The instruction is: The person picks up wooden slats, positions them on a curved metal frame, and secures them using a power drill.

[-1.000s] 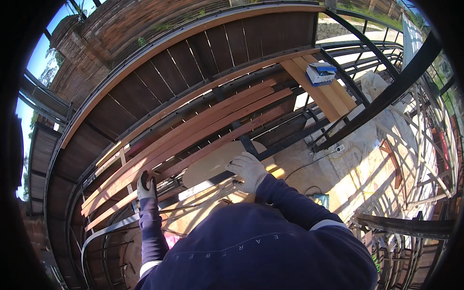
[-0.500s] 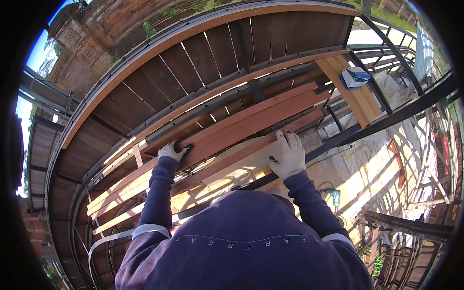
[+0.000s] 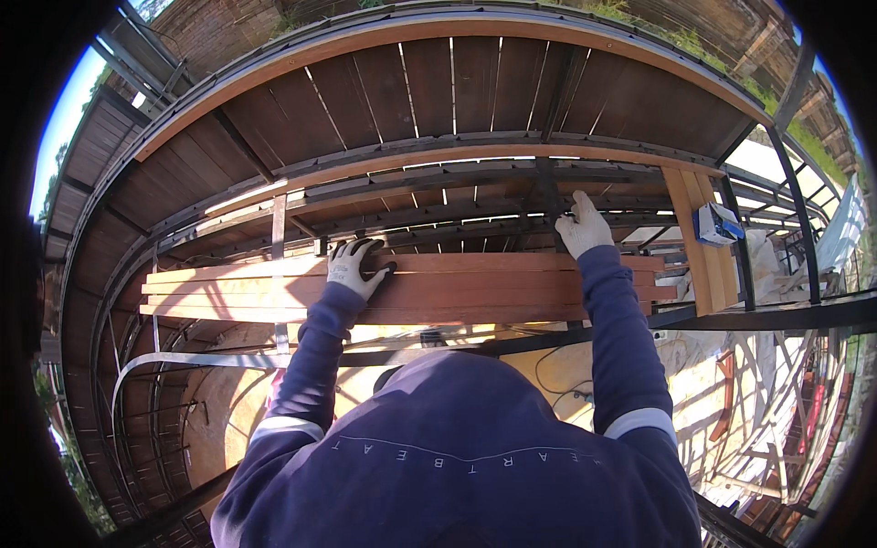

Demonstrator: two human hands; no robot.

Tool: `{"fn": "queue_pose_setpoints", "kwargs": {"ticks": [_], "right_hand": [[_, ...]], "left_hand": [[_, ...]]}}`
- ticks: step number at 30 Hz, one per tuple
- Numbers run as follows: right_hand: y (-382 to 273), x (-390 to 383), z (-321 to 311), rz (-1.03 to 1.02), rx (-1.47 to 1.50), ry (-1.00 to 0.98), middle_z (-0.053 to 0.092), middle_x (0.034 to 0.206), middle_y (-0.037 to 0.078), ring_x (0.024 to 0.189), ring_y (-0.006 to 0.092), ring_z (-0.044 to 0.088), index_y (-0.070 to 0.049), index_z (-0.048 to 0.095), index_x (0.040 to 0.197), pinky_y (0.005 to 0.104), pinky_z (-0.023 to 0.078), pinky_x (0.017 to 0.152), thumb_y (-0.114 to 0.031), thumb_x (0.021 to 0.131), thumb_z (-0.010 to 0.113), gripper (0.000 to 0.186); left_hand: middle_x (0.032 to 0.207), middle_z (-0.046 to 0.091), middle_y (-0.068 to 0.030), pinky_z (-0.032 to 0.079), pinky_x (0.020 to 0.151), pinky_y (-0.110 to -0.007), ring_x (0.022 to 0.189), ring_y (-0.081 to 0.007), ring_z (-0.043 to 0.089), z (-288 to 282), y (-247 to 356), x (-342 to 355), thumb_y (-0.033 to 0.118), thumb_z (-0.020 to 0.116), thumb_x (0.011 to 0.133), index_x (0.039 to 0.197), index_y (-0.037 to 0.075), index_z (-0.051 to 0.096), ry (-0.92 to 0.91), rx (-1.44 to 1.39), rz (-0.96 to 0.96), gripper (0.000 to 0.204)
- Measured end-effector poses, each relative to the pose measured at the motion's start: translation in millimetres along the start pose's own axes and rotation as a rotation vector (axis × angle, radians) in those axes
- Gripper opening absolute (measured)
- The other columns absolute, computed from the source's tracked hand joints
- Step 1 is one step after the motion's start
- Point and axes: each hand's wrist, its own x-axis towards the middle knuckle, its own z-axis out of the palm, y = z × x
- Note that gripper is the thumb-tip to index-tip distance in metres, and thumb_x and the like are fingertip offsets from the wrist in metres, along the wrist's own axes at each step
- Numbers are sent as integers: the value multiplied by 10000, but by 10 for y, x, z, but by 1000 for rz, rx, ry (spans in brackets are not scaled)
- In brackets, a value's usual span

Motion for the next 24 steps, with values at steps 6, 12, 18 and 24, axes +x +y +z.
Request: {"fn": "queue_pose_setpoints", "kwargs": {"ticks": [6,12,18,24], "right_hand": [[-163,372,146,896,831,-459,640,831,80,707,229,637,-59,624,1000,402,551,626,-117,923,576,108],[-182,507,169,813,580,-556,647,828,64,666,222,604,-107,629,954,391,529,601,-151,935,589,63],[240,460,277,705,434,-509,646,749,81,594,228,613,-98,645,931,403,541,547,-290,985,592,206],[559,370,385,184,-234,-199,699,922,207,871,387,677,-1,664,1166,463,560,790,-278,899,685,385]], "left_hand": [[1331,646,-165,475,1058,-454,1230,-361,584,-341,-478,-944,126,768,886,1295,48,669,646,-432,-458,428],[1259,675,-219,564,921,-370,1052,-298,694,60,-1888,-2122,179,705,971,1271,-30,632,723,-492,-857,372],[986,767,-112,540,768,-367,839,-242,720,-168,-2379,-1673,393,618,1014,1128,37,721,73,-588,-1040,387],[940,756,-53,537,744,-362,822,-180,697,-198,-2275,-1566,396,655,985,1080,24,748,-206,-855,-846,395]]}}
